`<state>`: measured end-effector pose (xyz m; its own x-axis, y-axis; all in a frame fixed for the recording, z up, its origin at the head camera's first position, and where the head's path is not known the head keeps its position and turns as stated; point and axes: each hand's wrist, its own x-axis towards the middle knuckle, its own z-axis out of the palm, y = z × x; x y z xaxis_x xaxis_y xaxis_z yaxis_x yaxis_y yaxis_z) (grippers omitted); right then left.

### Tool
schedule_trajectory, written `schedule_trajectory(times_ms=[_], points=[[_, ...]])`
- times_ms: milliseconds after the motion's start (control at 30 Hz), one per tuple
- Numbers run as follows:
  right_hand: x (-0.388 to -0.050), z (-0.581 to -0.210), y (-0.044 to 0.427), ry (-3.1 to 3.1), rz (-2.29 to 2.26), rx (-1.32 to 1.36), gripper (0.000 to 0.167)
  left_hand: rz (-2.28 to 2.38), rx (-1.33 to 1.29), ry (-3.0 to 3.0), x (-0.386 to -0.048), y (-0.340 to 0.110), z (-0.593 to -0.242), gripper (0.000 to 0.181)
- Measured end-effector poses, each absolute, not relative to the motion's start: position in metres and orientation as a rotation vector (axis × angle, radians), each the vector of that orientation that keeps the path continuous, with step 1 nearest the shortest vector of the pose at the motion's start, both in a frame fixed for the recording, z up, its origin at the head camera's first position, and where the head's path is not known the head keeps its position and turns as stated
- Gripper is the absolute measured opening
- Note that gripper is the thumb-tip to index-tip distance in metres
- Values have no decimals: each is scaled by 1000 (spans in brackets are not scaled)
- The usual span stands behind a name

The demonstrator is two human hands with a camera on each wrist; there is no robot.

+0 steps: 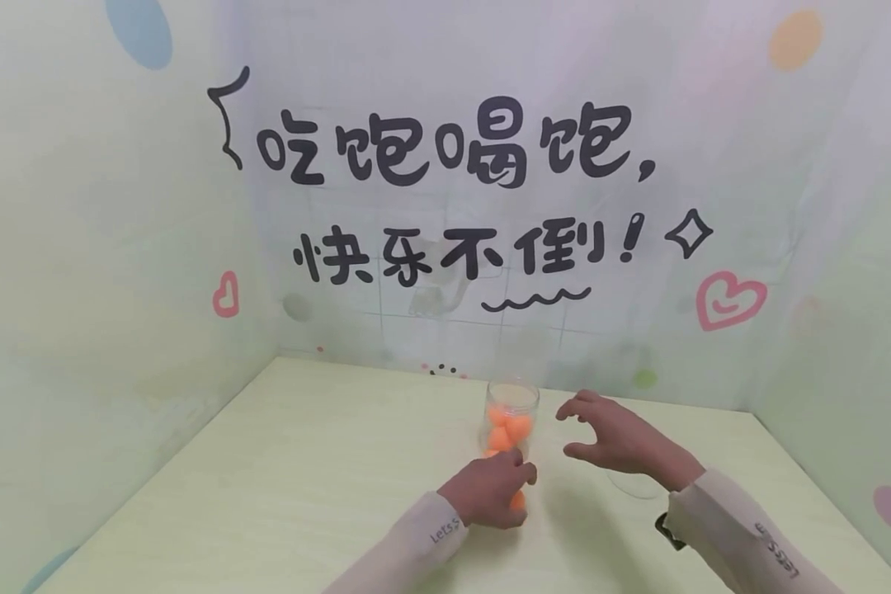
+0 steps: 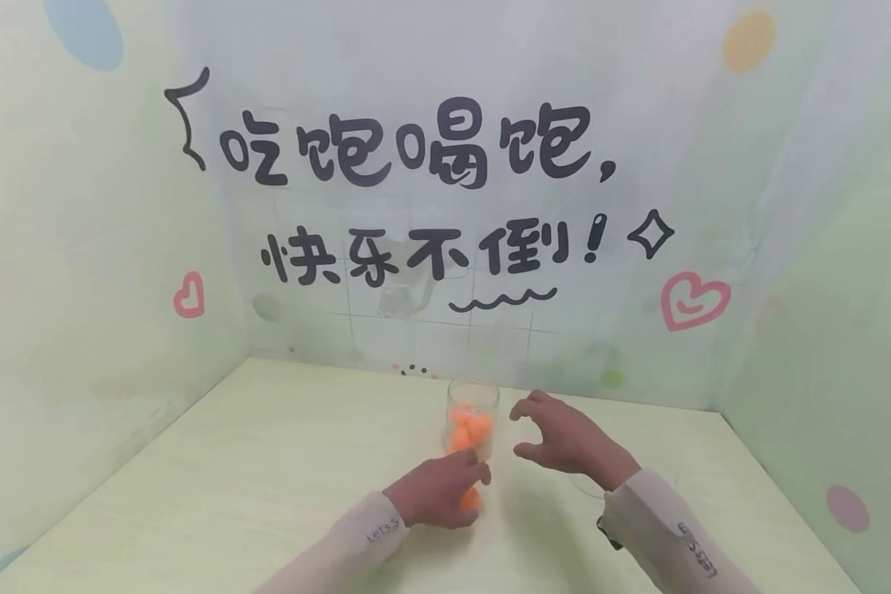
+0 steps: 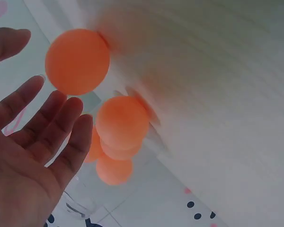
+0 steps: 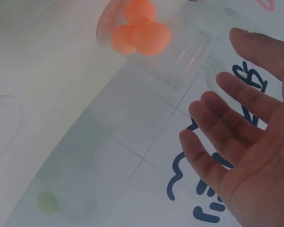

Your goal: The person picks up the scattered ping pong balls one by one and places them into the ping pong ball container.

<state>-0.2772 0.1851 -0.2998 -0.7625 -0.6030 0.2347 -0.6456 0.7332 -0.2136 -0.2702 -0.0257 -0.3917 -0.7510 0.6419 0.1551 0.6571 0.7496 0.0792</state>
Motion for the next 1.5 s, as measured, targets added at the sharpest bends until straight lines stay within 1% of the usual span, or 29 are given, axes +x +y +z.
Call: schedule_trajectory(times_ms=[333,633,1067,1300,1500], points=[[-280,-298,185,-2785,409,998,30,-81,-1068,-2819,-264,-23,-397,35],[-278,-295,184,-2764,425,1024,30,-74,-1084,-2847,-265,-23,-399,34],[-276,-299,186,-2807,420,981,30,-117,-1087,-2858,-262,-26,-399,32],[-274,-298,185,-2823,434,987,30,-137,-1082,-2849,-263,-28,-396,30],[-274,-300,185,-2818,435,991,30,-170,-1053,-2868,-264,-30,-381,30]])
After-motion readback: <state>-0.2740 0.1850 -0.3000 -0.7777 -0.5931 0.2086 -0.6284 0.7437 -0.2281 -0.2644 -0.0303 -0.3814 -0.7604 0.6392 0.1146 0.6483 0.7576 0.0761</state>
